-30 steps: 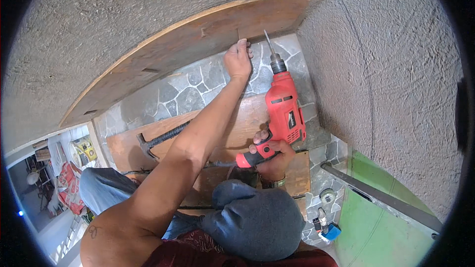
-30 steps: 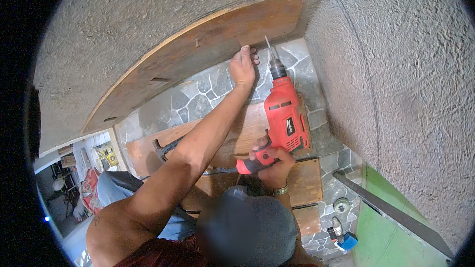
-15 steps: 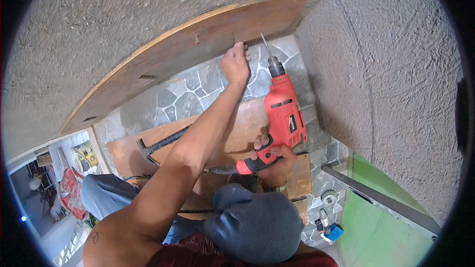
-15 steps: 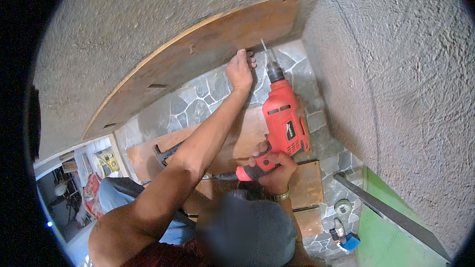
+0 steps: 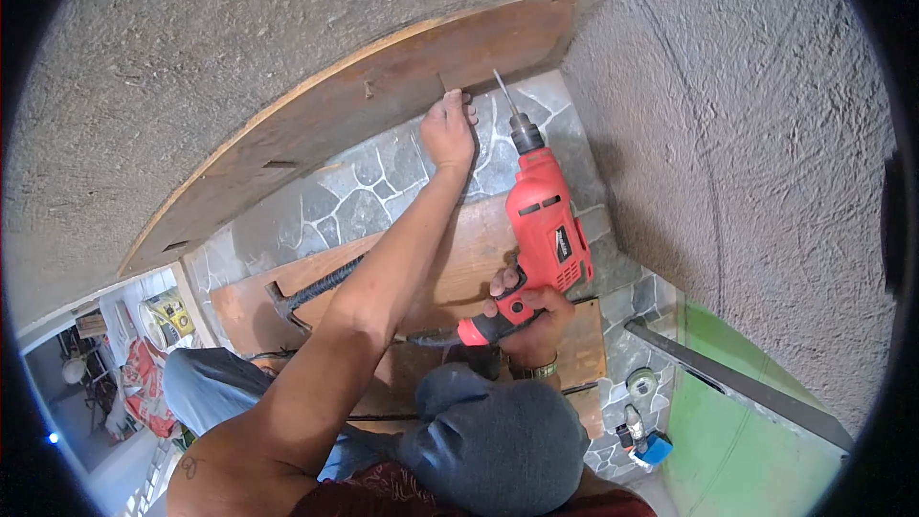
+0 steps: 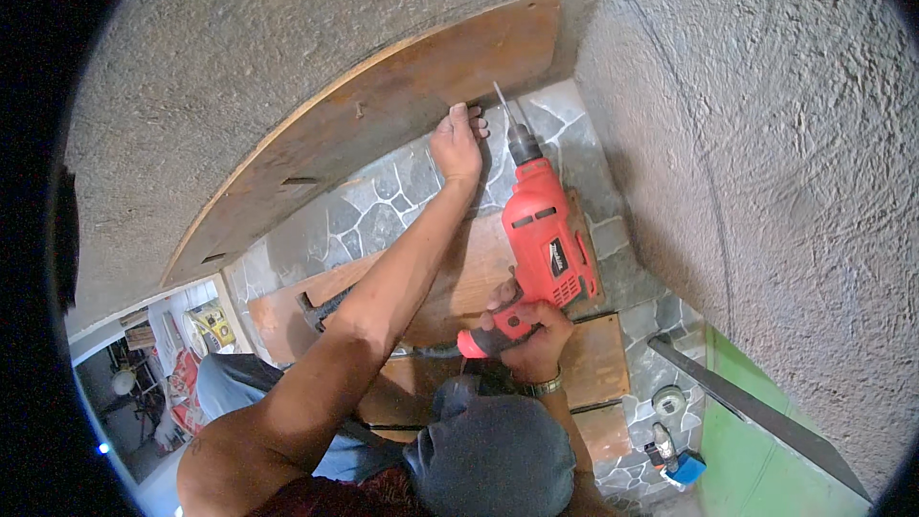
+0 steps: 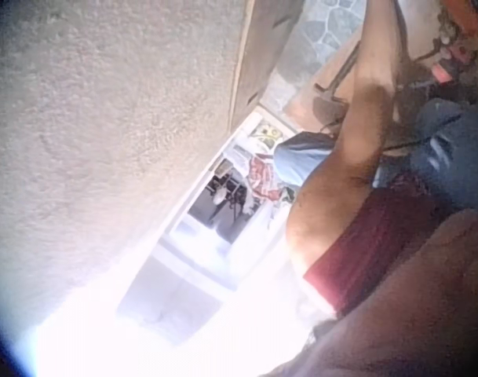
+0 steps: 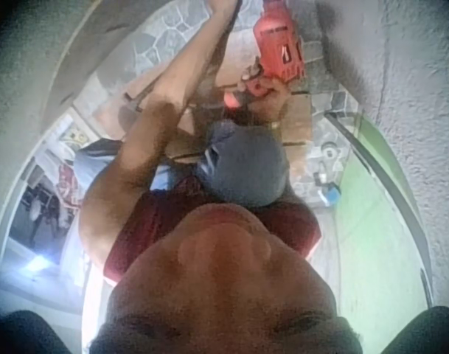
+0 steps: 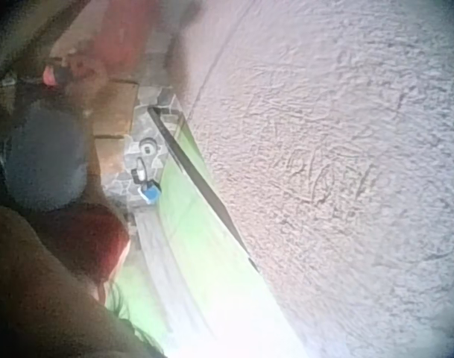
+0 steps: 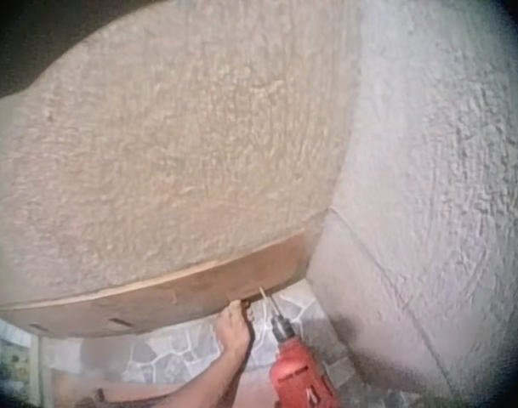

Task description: The person installs a wooden panel against a wall by positioning the board, hammering nails into it, and drilling a hole into the panel using a power drill.

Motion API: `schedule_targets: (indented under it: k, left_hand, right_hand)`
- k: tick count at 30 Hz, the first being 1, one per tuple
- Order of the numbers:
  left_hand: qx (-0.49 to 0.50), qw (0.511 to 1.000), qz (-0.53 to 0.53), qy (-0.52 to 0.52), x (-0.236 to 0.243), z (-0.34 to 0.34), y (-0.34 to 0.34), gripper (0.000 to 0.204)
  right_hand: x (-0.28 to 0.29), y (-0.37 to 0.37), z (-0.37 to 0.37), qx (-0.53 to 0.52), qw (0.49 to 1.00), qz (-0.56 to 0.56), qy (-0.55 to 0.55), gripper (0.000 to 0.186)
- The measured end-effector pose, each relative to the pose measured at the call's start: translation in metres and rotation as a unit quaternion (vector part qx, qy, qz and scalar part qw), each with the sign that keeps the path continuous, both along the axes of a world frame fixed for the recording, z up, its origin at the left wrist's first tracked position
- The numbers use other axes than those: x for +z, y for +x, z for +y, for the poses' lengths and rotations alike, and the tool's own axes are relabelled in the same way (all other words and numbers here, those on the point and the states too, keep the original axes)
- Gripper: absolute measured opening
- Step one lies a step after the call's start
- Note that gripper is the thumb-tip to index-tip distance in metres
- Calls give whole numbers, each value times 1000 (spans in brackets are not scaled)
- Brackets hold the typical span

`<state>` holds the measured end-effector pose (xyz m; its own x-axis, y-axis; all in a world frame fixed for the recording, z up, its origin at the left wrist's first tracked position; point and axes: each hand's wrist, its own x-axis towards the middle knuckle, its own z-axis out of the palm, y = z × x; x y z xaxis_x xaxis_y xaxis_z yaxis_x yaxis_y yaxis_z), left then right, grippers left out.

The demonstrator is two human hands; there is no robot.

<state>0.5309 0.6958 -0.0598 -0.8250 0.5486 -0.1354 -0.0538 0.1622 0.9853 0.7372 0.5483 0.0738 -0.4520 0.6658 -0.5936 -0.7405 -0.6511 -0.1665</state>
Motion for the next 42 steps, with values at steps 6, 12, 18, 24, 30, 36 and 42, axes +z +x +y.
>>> schedule_targets:
  k: [6,12,18,24,30,36,42]
  left_hand:
    - [-19,1000,15,1,-2,-2,-2,53]
    - [3,1000,9,-9,2,0,0,47]
    - [0,1000,18,-16,5,1,2,45]
    - [2,1000,16,-1,0,1,0,44]
    - [1,1000,-9,3,5,1,3,44]
    - [2,1000,-1,4,7,0,3,44]
    - [-2,1000,1,-6,6,1,4,44]
  right_hand:
    - [4,1,3,12,1000,0,16,48]
    - [3,2,5,11,1000,26,-13,48]
    - [-1,1,2,10,999,34,-10,51]
    - [3,-4,2,-10,999,44,-4,47]
    - [3,-4,1,-7,1000,10,-5,48]
    - [5,-5,0,7,1000,-22,7,51]
    - [-1,-4,-2,-11,1000,10,22,54]
